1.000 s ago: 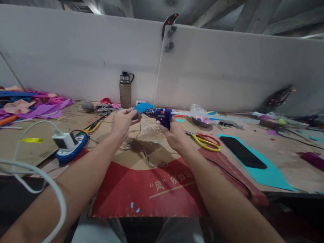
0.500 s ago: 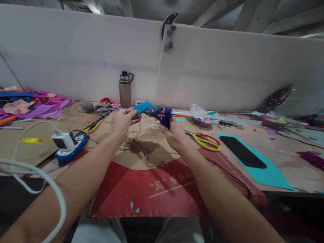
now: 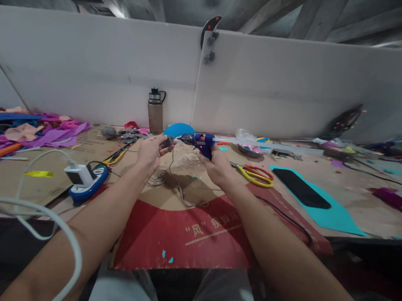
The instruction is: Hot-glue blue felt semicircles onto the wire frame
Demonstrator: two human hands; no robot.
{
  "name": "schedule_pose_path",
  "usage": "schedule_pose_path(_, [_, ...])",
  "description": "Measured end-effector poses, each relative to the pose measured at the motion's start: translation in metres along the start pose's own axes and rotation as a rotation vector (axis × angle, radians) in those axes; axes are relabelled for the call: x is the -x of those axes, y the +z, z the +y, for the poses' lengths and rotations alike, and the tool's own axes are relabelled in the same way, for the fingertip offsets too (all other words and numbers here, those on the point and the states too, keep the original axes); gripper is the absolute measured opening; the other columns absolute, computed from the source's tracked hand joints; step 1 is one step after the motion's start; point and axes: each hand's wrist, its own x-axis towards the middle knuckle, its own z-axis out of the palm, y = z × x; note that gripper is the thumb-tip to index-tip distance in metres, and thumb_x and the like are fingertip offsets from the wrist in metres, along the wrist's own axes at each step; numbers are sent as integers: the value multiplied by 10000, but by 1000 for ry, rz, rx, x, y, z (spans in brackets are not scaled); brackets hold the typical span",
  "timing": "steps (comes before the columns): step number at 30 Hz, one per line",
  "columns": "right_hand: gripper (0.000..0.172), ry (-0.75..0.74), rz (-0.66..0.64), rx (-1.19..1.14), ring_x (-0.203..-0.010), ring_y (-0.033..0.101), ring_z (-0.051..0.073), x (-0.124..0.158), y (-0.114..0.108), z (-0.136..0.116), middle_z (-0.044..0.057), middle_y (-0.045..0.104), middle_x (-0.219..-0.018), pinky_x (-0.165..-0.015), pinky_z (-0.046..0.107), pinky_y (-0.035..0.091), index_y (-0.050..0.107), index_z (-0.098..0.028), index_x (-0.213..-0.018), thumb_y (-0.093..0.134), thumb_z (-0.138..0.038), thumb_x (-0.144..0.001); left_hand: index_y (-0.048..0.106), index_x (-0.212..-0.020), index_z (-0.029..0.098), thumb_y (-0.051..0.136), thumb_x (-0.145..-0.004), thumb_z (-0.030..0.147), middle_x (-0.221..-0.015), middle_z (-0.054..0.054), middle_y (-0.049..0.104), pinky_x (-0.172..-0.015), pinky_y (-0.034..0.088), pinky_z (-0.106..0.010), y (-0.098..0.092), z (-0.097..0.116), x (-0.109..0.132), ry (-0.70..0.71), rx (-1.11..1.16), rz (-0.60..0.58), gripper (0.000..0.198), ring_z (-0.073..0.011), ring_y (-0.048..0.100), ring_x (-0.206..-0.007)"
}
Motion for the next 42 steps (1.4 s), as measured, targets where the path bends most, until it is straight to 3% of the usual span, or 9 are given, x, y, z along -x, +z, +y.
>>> schedule_pose_path(4, [288,99,-22,-59,-745,583,200,-2,2,5,73,640,-865,-696,345,483,547,-188,-1019,554,-309,-758,591,-715,84,598,-714,126,-712,-95,666,-623,538,-264,-2,-1,-5,-31,37,43,43,-166,668,-667])
schedule_pose_path(9, [118,431,-177,-341,-517,542,141,-10,17,20,12,585,-652,-471,275,465,502,-186,-832,538,-257,-745,587,-721,94,605,-720,139,-733,-85,664,-637,537,-272,2,-1,-1,38,-28,28,49,-148,660,-651])
schedule_pose_path(12, [99,544,-220,-210,-526,578,176,-15,20,35,45,598,-632,-498,317,473,505,-183,-733,537,-276,-746,595,-746,103,636,-703,178,-724,-60,653,-650,541,-287,5,-2,4,142,-118,10,95,-148,659,-663])
schedule_pose_path(16, [239,410,-101,276,-773,632,294,-12,6,48,144,627,-672,-700,414,464,476,-208,-553,611,-350,-690,609,-772,119,662,-686,230,-707,-46,649,-663,538,-288,6,-6,5,263,-243,12,149,-137,643,-654])
schedule_pose_path(19, [236,291,-4,312,-844,611,278,-8,-1,37,135,624,-685,-767,408,436,480,-210,-548,574,-352,-712,630,-774,132,658,-688,252,-700,-39,647,-639,517,-250,5,-6,6,339,-367,23,151,-119,615,-618])
schedule_pose_path(22, [196,186,48,-15,-734,572,178,-9,13,8,48,602,-712,-732,342,442,517,-195,-712,510,-385,-761,645,-764,148,649,-688,252,-692,-28,642,-633,489,-229,7,-3,10,415,-489,29,129,-116,592,-613])
schedule_pose_path(28, [305,419,-112,-963,-637,535,81,-25,55,-42,-41,528,-744,-659,255,464,395,-213,-817,630,-319,-654,659,-740,165,655,-663,203,-699,-8,640,-675,453,-214,8,4,18,532,-618,59,86,-108,570,-642])
schedule_pose_path(34, [199,417,7,-907,-447,289,32,-25,53,-39,-89,367,-573,-425,165,297,493,-192,-739,578,-369,-710,610,-751,140,667,-674,227,-717,-30,644,-689,520,-286,10,0,12,277,-242,17,129,-143,635,-686])
schedule_pose_path(42, [216,417,161,-843,-498,339,50,-23,48,-29,-58,478,-633,-441,187,269,571,-181,-775,593,-379,-690,575,-743,130,641,-692,171,-759,-34,657,-761,533,-335,19,1,20,45,-33,-95,93,-147,669,-706])
